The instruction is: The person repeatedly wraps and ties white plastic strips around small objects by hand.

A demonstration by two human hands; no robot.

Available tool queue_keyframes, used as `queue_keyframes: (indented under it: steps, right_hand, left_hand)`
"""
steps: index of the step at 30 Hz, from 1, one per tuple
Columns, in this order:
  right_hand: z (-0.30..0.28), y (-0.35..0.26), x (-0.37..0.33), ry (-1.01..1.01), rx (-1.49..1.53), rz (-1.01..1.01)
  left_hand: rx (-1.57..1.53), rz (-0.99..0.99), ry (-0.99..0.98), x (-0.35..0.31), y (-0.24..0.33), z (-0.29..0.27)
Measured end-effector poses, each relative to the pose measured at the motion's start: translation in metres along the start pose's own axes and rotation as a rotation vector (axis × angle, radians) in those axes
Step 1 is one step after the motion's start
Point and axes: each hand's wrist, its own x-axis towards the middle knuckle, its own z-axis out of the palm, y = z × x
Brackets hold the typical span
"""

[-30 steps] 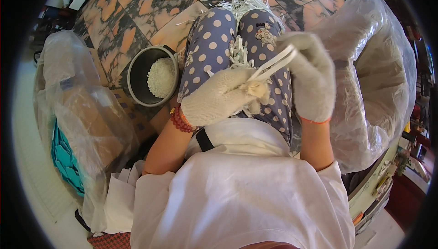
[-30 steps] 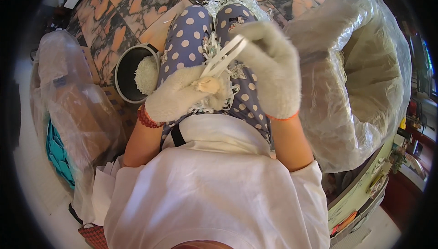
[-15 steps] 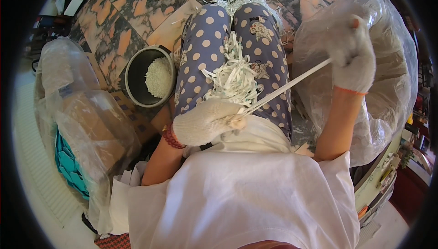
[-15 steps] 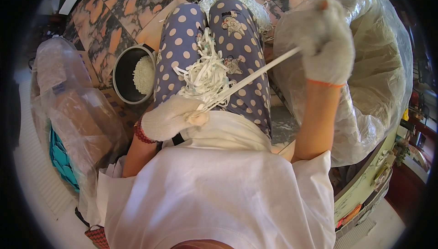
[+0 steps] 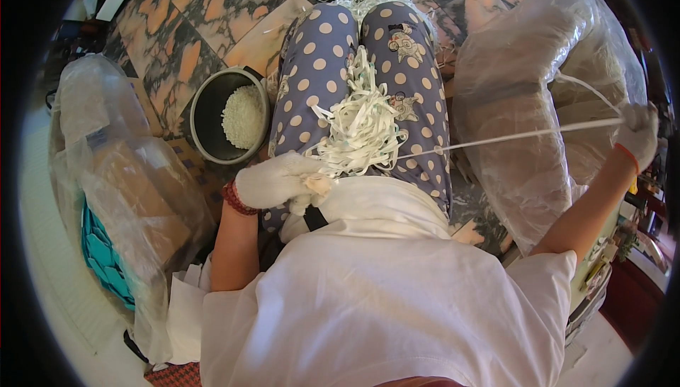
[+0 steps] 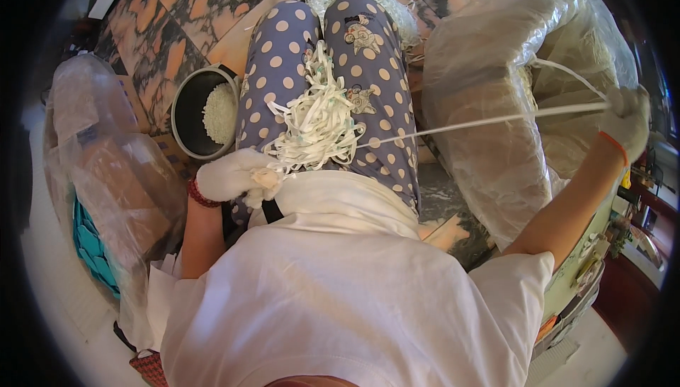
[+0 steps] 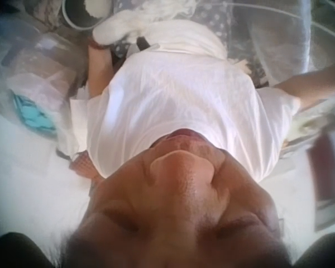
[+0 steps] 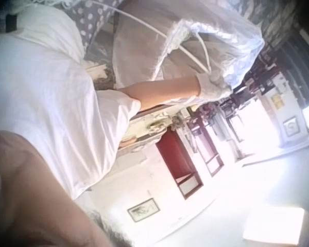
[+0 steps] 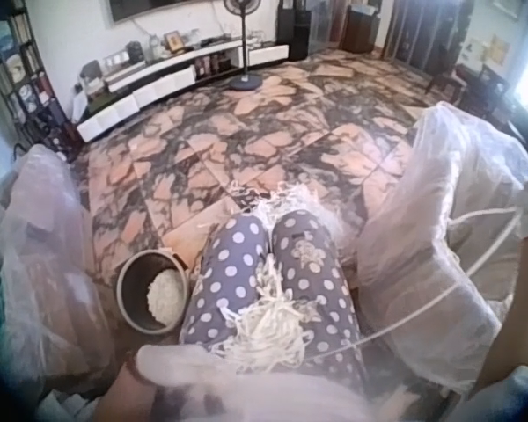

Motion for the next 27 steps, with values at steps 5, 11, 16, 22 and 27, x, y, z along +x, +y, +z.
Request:
queue_keyframes:
  steps: [5, 11, 16, 22, 27]
  right_hand:
    - [-0.039, 0.088, 0.047, 0.1, -0.814, -0.121]
    - [-0.011, 0.133, 0.049, 0.128, -0.023, 0.244]
    - [0.029, 0.016, -0.036, -0.792, -0.028, -0.25]
    - [-0.017, -0.19, -0.081, -0.443, -0.022, -0.249]
    - [-0.02, -0.349, -0.149, -0.77, 0.777, -0.278]
  left_hand:
    - [0.043, 0.019, -0.024, 0.018, 0.003, -0.002]
    - [-0.108, -0.055, 0.034, 0.01, 0.004, 0.0]
    - [-0.265, 0.252, 0.27, 0.014, -0.004, 0.004]
    - [-0.389, 0.435, 0.524, 0.018, -0.002, -0.004]
    - [-0.543, 0.406, 0.717, 0.024, 0.001, 0.001]
